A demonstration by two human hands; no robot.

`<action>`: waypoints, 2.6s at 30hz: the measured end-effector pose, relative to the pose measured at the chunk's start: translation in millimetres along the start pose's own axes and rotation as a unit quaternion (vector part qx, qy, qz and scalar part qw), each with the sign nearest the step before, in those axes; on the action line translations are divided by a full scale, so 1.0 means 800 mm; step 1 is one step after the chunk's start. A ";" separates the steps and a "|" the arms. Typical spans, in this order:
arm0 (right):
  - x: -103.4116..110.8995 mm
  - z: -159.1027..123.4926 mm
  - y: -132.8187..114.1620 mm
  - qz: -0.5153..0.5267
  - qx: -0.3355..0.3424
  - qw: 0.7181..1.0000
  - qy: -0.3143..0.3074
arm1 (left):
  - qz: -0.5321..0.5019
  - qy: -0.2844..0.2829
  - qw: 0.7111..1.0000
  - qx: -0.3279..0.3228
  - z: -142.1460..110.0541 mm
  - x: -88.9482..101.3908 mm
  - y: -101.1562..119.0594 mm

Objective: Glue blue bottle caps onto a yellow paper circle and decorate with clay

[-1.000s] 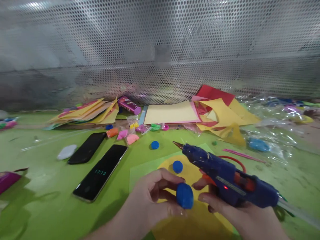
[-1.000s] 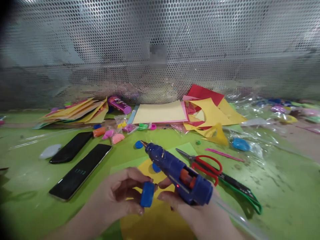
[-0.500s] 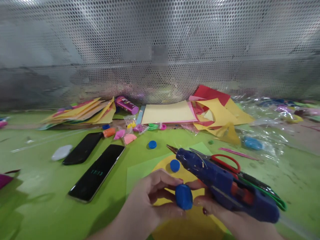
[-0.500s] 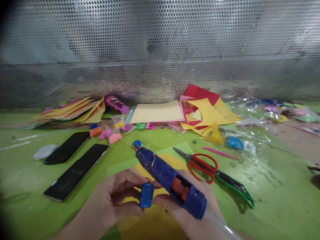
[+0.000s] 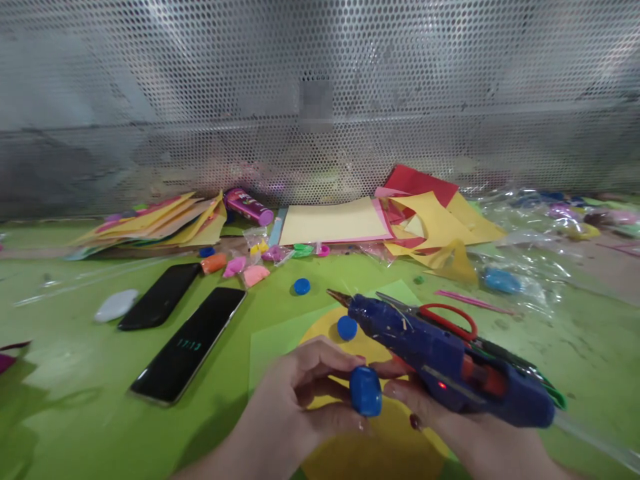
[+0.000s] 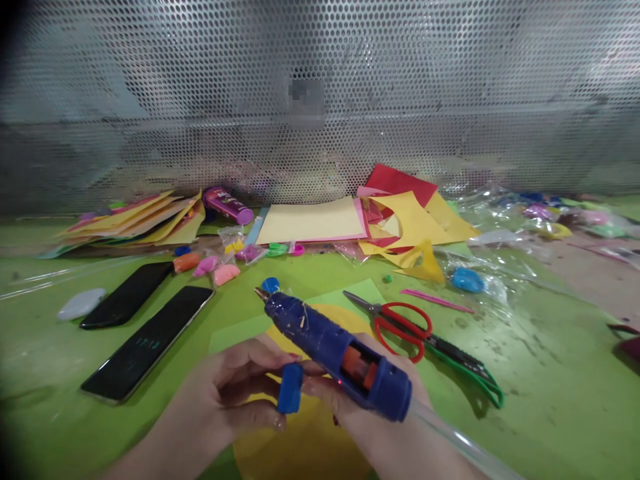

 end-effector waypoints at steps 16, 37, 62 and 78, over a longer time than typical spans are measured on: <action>-0.010 0.000 0.017 0.127 -0.051 0.989 -0.062 | -0.095 -0.048 0.994 -0.030 0.001 -0.014 0.006; -0.018 0.004 0.039 0.022 0.007 0.994 -0.103 | -0.057 0.007 0.997 -0.046 0.004 -0.006 0.004; 0.004 0.029 0.044 0.091 -0.132 0.986 -0.039 | 0.306 0.135 0.935 -0.122 0.063 0.104 0.054; 0.000 0.027 0.033 0.100 -0.126 0.986 -0.041 | 0.605 0.155 0.751 -0.215 0.123 0.109 0.072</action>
Point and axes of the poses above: each hand's wrist, its own z-axis towards the middle knuckle, its own x-axis out of the back of the hand, y = z × x, the point moved 7 cm from there along z, towards the middle knuckle, and after that the axes turned 8 degrees about y, right-handed, at the moved point
